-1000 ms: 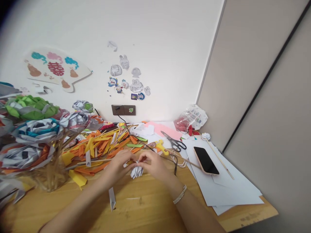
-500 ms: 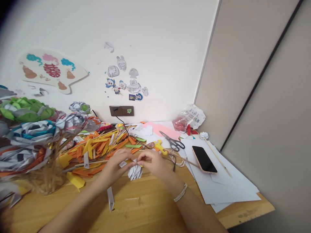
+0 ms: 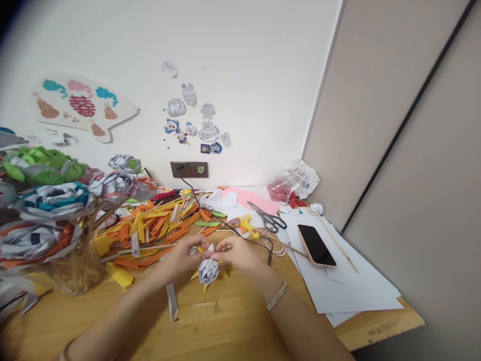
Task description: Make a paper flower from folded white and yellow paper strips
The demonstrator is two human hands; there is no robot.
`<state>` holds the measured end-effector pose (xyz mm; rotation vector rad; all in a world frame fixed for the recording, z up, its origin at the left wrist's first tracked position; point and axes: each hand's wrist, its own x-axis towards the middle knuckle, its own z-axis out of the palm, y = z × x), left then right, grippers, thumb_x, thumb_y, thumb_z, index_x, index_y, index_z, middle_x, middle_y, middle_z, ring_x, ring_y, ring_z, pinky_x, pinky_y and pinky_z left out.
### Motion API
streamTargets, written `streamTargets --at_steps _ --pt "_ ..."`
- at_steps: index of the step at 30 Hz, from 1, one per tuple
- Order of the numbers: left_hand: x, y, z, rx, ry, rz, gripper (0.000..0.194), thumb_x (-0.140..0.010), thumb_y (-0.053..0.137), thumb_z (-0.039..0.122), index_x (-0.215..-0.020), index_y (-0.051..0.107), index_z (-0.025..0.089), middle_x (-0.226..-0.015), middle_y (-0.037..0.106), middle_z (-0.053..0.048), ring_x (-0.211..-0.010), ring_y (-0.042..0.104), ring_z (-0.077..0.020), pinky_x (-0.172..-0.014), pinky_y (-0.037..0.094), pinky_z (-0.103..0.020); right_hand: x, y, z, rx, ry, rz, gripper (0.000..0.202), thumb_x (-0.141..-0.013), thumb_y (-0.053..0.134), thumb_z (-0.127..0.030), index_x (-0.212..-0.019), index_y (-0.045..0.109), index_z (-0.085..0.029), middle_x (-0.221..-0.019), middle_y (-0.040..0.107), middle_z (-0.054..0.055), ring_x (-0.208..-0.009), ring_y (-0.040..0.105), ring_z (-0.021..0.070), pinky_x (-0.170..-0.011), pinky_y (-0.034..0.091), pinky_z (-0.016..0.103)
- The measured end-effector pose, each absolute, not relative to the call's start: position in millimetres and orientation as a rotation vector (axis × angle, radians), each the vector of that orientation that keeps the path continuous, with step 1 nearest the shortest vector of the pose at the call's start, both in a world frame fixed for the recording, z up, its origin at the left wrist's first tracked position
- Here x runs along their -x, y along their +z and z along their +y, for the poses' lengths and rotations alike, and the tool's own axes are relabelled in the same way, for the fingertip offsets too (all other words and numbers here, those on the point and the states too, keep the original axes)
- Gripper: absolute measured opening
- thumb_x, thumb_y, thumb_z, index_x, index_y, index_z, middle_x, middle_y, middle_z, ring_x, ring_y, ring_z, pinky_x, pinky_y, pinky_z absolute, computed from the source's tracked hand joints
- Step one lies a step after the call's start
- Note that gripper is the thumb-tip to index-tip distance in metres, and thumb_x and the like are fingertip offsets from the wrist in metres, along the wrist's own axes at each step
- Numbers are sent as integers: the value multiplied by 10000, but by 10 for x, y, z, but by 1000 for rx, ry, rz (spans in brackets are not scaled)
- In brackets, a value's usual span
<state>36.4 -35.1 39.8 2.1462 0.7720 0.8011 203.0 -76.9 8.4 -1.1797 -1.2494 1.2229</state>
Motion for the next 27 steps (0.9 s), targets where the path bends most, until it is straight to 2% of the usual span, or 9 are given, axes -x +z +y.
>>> streamTargets --at_steps 13,20,27 --pt "-309 448 -330 -2193 704 659 105 -728 563 263 -768 583 169 -781 626 -10 -750 555 -153 -711 419 -245 -2002 65 -771 1128 1166 -1243 280 -506 762 -282 -673 580 -151 -653 605 -16 -598 563 112 -635 443 270" --pt "-316 447 -303 -2171 699 683 101 -702 580 256 -723 580 157 -739 617 -5 -721 546 -146 -684 411 -235 -1948 184 -826 1192 1078 -1314 229 -534 729 -265 -652 567 -155 -658 585 -16 -619 546 118 -648 431 274" --pt "-295 466 -291 -2102 644 751 137 -661 610 272 -691 598 139 -686 613 -5 -658 548 -139 -618 410 -226 -1914 235 -866 1191 1097 -1333 269 -523 738 -289 -615 516 -168 -616 557 -31 -575 536 109 -579 425 244"
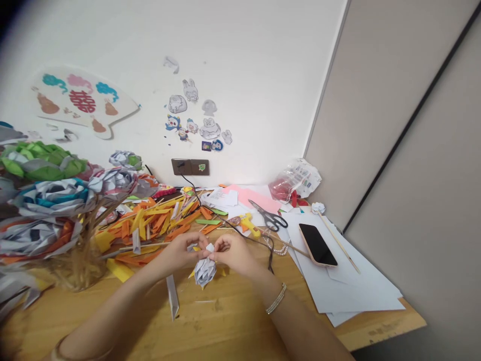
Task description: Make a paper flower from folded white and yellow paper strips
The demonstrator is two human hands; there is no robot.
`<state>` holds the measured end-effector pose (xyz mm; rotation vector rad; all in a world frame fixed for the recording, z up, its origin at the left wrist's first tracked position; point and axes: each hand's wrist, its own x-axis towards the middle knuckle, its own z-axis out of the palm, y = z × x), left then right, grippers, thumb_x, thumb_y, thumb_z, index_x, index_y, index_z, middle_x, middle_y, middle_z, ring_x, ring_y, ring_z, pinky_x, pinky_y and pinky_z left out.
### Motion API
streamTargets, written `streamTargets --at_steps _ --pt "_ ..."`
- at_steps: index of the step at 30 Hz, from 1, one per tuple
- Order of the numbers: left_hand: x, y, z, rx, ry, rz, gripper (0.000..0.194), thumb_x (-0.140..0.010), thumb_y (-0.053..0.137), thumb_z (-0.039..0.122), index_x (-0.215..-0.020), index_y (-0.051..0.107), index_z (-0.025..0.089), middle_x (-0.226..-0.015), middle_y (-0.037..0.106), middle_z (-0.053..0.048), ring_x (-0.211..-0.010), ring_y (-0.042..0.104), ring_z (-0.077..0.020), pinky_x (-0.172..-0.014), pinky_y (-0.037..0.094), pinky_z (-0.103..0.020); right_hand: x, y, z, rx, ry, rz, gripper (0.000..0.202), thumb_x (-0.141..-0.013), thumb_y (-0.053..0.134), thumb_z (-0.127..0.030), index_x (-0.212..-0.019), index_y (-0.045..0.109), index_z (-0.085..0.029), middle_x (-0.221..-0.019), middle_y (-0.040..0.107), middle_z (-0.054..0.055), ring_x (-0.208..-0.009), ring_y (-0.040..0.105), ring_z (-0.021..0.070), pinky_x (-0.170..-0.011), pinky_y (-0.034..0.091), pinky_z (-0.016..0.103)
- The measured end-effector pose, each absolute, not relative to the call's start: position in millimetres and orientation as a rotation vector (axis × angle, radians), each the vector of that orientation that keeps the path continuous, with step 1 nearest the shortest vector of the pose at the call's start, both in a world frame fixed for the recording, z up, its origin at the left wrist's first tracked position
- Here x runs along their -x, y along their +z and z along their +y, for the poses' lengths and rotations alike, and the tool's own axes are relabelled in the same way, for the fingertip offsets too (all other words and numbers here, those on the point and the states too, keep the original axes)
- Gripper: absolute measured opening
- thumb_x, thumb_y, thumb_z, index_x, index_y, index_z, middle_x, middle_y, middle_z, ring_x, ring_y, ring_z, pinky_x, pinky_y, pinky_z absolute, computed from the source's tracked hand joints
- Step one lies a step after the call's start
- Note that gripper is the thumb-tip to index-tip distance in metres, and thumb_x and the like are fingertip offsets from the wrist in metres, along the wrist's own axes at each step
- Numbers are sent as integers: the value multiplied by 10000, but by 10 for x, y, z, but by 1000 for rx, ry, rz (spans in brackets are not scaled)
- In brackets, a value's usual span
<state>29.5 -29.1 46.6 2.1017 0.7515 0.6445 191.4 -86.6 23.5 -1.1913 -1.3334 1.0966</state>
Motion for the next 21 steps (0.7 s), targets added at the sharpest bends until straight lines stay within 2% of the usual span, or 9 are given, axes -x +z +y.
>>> streamTargets --at_steps 6,11,17,21 --pt "-293 474 -314 -2162 704 746 167 -676 613 291 -620 560 143 -637 601 7 -623 530 -126 -601 397 -219 -1924 208 -859 1251 1008 -1362 201 -537 707 -225 -584 521 -167 -586 554 -31 -548 522 106 -539 414 232" --pt "-288 471 -327 -2241 716 773 158 -691 594 269 -603 553 145 -631 607 1 -618 528 -124 -591 388 -211 -1933 164 -855 1282 904 -1450 123 -607 648 -182 -591 527 -166 -580 558 -28 -544 521 110 -507 400 216" --pt "-242 490 -286 -2316 624 720 100 -667 602 231 -632 616 139 -647 639 -9 -619 553 -123 -596 398 -200 -1933 275 -927 1305 535 -1781 130 -678 614 -137 -573 544 -169 -611 573 -22 -619 524 116 -581 386 218" --pt "-245 450 -286 -2370 567 724 107 -659 607 245 -640 641 145 -644 640 -4 -623 543 -120 -586 386 -191 -1963 243 -914 1285 564 -1910 106 -713 603 -151 -625 548 -174 -651 587 -24 -620 528 111 -585 385 214"
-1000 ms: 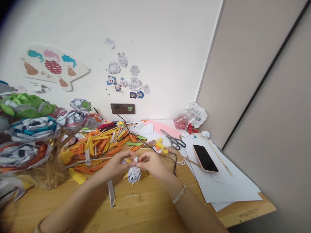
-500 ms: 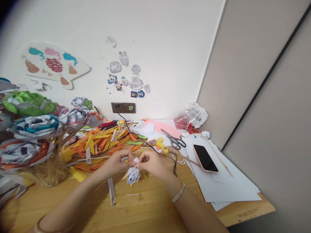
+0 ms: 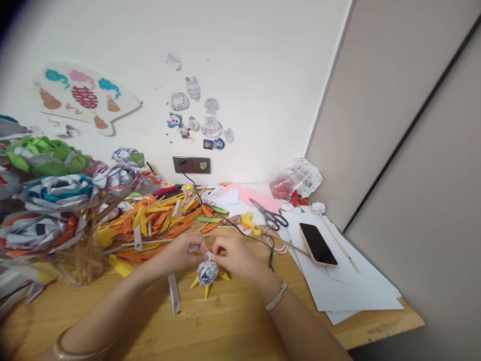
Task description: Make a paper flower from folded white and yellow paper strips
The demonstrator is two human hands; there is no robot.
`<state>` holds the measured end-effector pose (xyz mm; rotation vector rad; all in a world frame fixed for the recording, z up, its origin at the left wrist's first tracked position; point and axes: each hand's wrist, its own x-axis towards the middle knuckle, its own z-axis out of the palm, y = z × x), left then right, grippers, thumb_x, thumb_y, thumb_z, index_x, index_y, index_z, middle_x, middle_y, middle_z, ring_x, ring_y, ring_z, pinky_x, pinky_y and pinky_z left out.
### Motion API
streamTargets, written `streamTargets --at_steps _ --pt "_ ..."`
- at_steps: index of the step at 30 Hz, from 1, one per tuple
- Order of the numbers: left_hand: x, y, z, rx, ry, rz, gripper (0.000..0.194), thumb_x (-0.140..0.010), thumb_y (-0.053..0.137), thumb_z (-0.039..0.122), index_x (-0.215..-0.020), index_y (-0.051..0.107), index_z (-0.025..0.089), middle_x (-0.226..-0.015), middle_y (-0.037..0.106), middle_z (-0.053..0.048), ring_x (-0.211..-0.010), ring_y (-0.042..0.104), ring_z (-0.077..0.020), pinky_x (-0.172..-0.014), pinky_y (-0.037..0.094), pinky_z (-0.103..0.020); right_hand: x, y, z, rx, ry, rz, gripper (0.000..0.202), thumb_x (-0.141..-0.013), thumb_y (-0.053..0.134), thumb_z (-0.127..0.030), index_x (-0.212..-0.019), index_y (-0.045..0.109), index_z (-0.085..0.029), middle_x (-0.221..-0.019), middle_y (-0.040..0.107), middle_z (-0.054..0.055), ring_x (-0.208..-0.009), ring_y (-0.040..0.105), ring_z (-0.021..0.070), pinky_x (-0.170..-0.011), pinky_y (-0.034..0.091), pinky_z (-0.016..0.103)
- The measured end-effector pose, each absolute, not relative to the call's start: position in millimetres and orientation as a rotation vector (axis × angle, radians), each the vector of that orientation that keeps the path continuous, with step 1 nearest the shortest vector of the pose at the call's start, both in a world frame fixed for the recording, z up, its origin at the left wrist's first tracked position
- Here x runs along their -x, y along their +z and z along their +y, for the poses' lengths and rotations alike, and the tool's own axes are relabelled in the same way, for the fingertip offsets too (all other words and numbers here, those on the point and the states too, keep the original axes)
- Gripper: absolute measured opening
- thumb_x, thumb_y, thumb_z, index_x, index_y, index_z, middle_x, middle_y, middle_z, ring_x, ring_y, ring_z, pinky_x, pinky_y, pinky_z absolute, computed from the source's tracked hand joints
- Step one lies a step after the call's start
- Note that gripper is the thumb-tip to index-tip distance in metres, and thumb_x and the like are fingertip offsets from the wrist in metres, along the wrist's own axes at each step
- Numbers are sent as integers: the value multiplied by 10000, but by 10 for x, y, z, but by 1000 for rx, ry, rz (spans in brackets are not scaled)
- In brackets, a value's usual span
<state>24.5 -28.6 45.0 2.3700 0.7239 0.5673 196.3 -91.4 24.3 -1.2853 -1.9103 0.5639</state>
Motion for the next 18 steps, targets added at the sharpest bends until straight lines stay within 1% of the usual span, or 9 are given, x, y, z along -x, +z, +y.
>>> streamTargets --at_steps 5,7,9,11,13,15,18 --pt "-264 407 -311 -2260 473 732 154 -631 645 286 -604 621 136 -605 616 6 -582 523 -109 -547 380 -185 -1984 126 -873 1286 766 -1897 75 -688 618 -139 -681 552 -174 -668 590 -32 -605 532 102 -546 383 198" --pt "-249 410 -289 -2160 391 691 180 -617 667 303 -646 624 131 -618 618 4 -582 529 -109 -546 393 -186 -1971 115 -880 1282 830 -1884 75 -678 615 -127 -679 554 -170 -666 591 -36 -588 523 94 -528 374 190" --pt "-220 410 -244 -2038 318 627 255 -634 666 342 -772 633 131 -665 640 -8 -609 553 -120 -566 415 -198 -1954 129 -895 1295 830 -1874 79 -664 606 -105 -657 555 -166 -642 583 -41 -563 508 87 -509 362 184" --pt "-193 397 -192 -1907 290 576 360 -687 622 394 -939 610 138 -711 668 -23 -650 583 -137 -606 439 -221 -1942 157 -912 1313 762 -1870 110 -645 589 -64 -615 550 -163 -603 566 -45 -548 497 85 -505 355 181" --pt "-184 371 -150 -1833 299 577 422 -716 589 423 -1027 588 138 -744 687 -35 -683 601 -150 -642 451 -241 -1936 185 -924 1305 657 -1890 137 -636 581 -44 -581 542 -163 -584 556 -43 -561 503 91 -526 363 186" --pt "-196 341 -129 -1828 311 609 410 -686 620 421 -968 625 123 -742 692 -42 -675 601 -152 -639 450 -241 -1934 200 -928 1271 564 -1929 144 -651 577 -45 -577 550 -166 -600 571 -34 -597 522 102 -569 383 199" --pt "-232 319 -133 -1833 373 671 303 -617 671 379 -762 651 114 -665 676 -29 -608 585 -135 -594 442 -229 -1931 190 -916 1242 573 -1926 99 -695 576 -80 -675 599 -174 -673 614 -14 -639 557 117 -596 413 213"
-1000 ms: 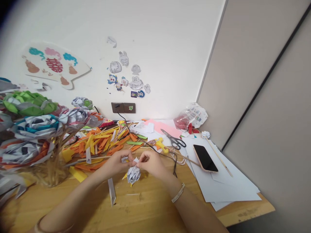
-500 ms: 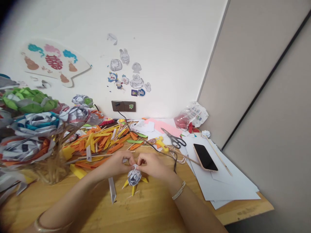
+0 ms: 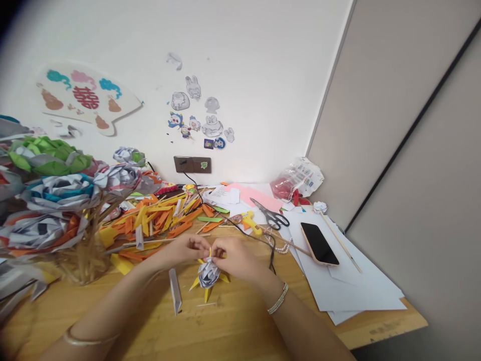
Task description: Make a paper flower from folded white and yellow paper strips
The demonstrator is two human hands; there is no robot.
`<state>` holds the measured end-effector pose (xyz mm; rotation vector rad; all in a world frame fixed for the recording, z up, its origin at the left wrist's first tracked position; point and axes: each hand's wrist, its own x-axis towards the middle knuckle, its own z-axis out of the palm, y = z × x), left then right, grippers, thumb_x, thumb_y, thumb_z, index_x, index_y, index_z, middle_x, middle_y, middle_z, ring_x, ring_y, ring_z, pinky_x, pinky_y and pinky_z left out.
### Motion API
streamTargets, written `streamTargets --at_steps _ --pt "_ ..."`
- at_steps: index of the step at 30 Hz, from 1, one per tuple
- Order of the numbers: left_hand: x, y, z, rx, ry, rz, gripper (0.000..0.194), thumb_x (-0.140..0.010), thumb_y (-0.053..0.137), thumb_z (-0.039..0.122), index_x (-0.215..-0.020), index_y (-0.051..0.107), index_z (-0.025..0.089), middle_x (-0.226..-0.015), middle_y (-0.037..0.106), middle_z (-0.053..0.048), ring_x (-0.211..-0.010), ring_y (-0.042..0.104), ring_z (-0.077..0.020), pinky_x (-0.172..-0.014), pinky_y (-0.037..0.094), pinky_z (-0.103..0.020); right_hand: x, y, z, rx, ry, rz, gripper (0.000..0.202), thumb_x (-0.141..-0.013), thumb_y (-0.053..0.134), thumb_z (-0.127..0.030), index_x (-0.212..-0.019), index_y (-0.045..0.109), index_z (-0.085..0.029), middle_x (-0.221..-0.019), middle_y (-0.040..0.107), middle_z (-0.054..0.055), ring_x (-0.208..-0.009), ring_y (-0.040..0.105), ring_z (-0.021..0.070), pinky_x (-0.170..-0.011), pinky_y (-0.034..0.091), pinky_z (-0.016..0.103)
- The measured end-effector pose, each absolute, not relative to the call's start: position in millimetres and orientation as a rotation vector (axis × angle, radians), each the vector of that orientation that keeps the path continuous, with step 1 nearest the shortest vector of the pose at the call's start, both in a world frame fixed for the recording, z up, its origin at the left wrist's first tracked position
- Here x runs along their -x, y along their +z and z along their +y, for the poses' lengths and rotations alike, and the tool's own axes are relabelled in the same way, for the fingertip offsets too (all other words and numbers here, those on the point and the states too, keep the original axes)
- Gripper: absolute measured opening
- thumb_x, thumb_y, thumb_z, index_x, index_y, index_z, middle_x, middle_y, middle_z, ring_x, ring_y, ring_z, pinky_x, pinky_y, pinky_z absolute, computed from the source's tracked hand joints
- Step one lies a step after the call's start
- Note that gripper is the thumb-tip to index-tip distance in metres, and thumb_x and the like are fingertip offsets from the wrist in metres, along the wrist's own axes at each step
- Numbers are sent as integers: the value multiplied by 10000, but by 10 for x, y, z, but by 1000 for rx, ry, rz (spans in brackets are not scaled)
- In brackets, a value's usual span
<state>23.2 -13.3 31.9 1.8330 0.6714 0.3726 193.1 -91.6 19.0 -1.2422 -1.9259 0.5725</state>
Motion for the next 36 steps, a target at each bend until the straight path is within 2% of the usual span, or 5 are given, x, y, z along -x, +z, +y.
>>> streamTargets --at_steps 6,13,19,27,36 --pt "-279 368 -216 -1909 522 777 159 -634 605 275 -675 613 121 -586 637 -3 -541 558 -112 -545 425 -218 -1941 190 -909 1230 487 -1919 41 -736 614 -147 -736 628 -185 -739 645 10 -704 584 145 -647 445 251" --pt "-338 370 -271 -1985 578 900 63 -597 548 181 -598 582 128 -537 607 10 -493 528 -110 -504 403 -213 -1993 253 -953 970 101 -2288 226 -891 403 -188 -830 620 -178 -747 595 41 -746 526 160 -700 421 286" --pt "-352 415 -320 -2010 628 864 104 -625 538 209 -621 603 128 -570 616 3 -534 534 -117 -517 399 -213 -1963 273 -941 1183 281 -2059 86 -792 553 -142 -835 614 -185 -792 637 18 -748 572 150 -672 436 261" --pt "-363 372 -328 -2101 639 946 99 -630 496 185 -592 578 144 -540 605 10 -505 518 -117 -482 365 -206 -1982 199 -924 992 -81 -2372 273 -912 337 -180 -788 580 -173 -770 560 49 -791 497 175 -703 430 294" --pt "-365 330 -289 -1992 667 939 66 -603 508 200 -597 551 151 -541 597 18 -510 529 -122 -503 389 -215 -2020 328 -985 932 149 -2286 214 -881 408 -164 -841 617 -186 -777 595 43 -797 530 165 -730 437 300"
